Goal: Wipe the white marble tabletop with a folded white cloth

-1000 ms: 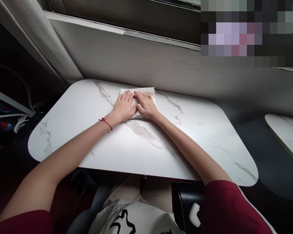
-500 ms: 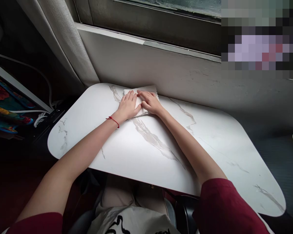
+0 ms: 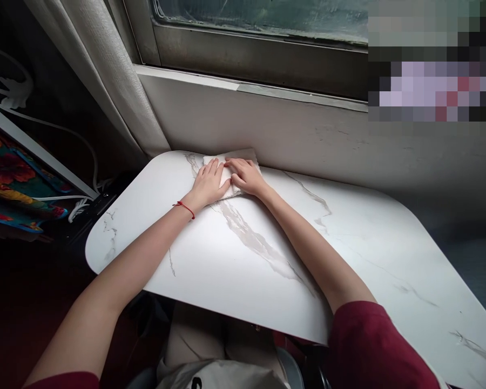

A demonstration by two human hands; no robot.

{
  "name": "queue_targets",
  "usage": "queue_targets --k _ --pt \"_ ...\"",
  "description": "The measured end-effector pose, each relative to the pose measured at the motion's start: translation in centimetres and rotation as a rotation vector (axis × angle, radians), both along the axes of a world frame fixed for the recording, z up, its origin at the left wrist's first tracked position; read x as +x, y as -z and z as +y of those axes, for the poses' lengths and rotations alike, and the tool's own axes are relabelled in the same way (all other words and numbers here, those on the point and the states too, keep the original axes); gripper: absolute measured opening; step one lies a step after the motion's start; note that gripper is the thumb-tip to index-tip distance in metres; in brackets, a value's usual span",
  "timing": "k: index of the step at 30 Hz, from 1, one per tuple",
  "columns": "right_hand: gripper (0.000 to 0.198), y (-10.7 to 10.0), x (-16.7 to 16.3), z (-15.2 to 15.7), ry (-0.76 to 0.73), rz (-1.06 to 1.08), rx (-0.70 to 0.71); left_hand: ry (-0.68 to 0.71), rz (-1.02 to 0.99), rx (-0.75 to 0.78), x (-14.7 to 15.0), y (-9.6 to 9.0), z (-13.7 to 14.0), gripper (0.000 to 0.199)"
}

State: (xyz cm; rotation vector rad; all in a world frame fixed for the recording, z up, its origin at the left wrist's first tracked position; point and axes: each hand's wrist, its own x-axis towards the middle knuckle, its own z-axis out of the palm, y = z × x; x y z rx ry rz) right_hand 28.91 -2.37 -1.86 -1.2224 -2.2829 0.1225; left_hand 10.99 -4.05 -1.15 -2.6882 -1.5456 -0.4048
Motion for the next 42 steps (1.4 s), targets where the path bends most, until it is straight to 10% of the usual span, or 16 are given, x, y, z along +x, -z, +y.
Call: queue_targets --k 22,42 --pt "0.037 -1.7 -4.4 -6.6 0.229 -0.351 0.039 0.060 0.124 -0.004 -1.8 -1.4 -4.3 0.061" --pt "0.048 -2.2 -13.8 -20.6 -0.130 -0.427 0.218 -0.300 -0.153 0.166 -9.4 1.5 -24.8 0.057"
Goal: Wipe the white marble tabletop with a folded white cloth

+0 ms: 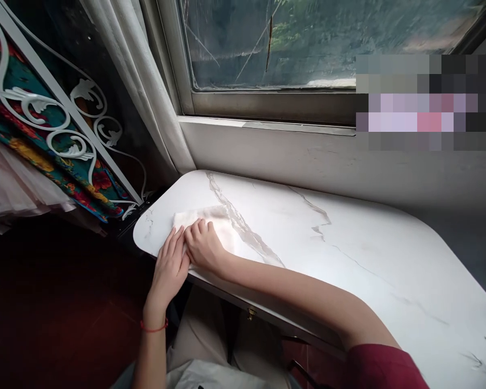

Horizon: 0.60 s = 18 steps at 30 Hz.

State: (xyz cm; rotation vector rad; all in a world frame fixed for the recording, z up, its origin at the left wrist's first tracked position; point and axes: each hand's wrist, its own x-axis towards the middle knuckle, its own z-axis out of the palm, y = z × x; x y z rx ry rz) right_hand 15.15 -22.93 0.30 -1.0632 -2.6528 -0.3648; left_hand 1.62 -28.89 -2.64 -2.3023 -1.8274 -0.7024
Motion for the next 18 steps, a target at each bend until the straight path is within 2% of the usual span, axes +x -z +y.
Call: queue_targets --k 5,10,13,15,18 --pt "0.047 0.1 0.5 0.0 -0.101 -0.001 0.028 -0.135 -0.042 0.052 1.5 0.5 -1.9 0.055" --pt "0.047 -0.5 1.3 0.3 -0.351 0.069 -0.098 -0.189 0.007 0.003 0.1 -0.4 -4.1 0.053" --pt "0.046 -0.3 0.9 0.7 -0.492 0.106 -0.111 -0.264 0.023 0.033 -0.6 -0.7 -5.3 0.054" --pt "0.046 0.2 0.2 1.3 -0.554 0.122 -0.088 -0.311 0.022 0.056 -0.9 -0.6 -5.0 0.055" --pt "0.047 0.9 -0.9 3.0 -0.584 0.128 -0.072 -0.345 0.019 0.071 -1.5 -0.2 -2.3 0.057"
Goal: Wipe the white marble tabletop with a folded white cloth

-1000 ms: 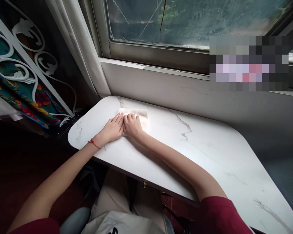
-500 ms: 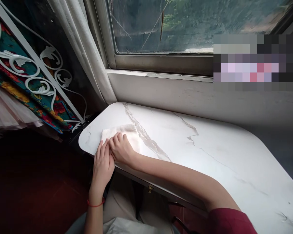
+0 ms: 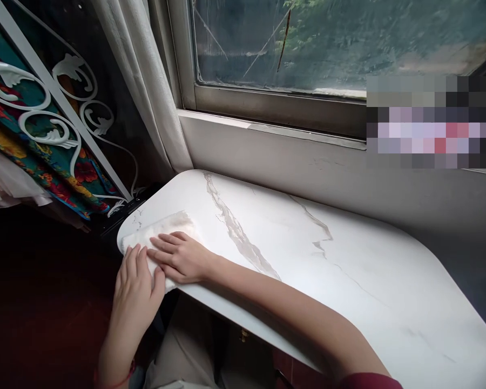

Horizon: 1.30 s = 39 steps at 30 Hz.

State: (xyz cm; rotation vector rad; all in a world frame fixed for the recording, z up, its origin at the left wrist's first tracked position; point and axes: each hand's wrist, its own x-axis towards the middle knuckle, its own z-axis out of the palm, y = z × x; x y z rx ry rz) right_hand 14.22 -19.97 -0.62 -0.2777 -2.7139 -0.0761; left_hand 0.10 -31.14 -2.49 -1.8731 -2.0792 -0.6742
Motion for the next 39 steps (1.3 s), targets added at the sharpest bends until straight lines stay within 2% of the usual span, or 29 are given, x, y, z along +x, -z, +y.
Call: queue_targets --k 6,9,12,18,22,26,30,33,39 --pt "0.046 0.5 -2.2 6.0 0.061 0.010 -0.100 0.005 0.028 -0.080 -2.8 0.5 8.8 0.060" --pt "0.044 0.5 -2.8 9.4 0.087 0.021 -0.150 0.031 0.093 -0.145 -3.9 -0.1 12.6 0.063" --pt "0.045 0.4 -3.1 12.1 0.182 0.029 -0.169 0.099 0.150 -0.255 -4.4 -1.2 16.2 0.065" --pt "0.048 1.0 -1.9 16.5 0.379 0.038 -0.170 0.199 0.198 -0.467 -3.1 -3.3 24.0 0.067" --pt "0.048 1.5 0.5 19.0 0.503 0.067 -0.182 0.300 0.186 -0.554 -0.6 -3.7 28.3 0.067" --pt "0.048 1.6 3.8 20.3 0.603 0.109 -0.212 0.336 0.115 -0.474 2.8 -2.8 30.5 0.064" --pt "0.048 1.4 6.4 20.4 0.653 0.121 -0.239 0.345 0.057 -0.347 5.6 -1.6 30.8 0.060" --pt "0.048 1.4 7.1 20.3 0.654 0.135 -0.247 0.374 0.040 -0.338 6.2 -1.3 30.7 0.061" --pt "0.049 1.1 6.9 19.8 0.692 0.094 -0.225 0.442 0.017 -0.322 5.6 -1.7 30.8 0.060"
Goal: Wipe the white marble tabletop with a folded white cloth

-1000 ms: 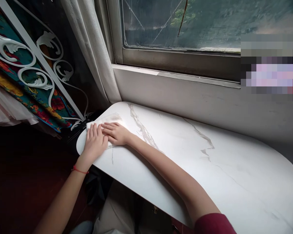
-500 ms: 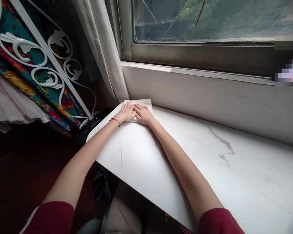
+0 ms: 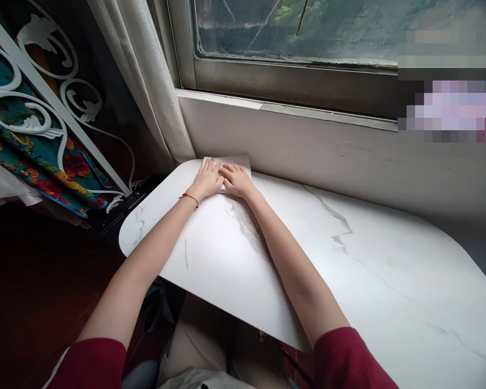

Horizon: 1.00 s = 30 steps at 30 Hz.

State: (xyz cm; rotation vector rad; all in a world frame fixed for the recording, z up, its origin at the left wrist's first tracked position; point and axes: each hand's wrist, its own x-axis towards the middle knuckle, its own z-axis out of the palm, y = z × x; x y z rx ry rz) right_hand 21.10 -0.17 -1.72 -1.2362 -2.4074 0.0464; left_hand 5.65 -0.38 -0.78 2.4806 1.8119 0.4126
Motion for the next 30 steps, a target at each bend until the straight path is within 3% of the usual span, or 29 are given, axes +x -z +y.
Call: queue_targets --k 10,20,24,30 --pt "0.048 0.0 0.3 -2.5 0.127 -0.043 0.013 0.089 0.032 0.044 0.5 -0.6 -1.4 0.054" --pt "0.045 0.2 0.4 -7.6 0.223 -0.090 0.030 0.184 0.181 0.197 2.4 -3.7 -5.0 0.028" --pt "0.042 0.5 2.9 -10.8 0.169 -0.070 0.042 0.395 0.153 0.269 3.5 -3.8 -6.9 0.018" --pt "0.047 0.7 6.8 -18.1 0.103 -0.069 0.052 0.801 0.096 0.194 4.7 -4.2 -9.6 0.014"
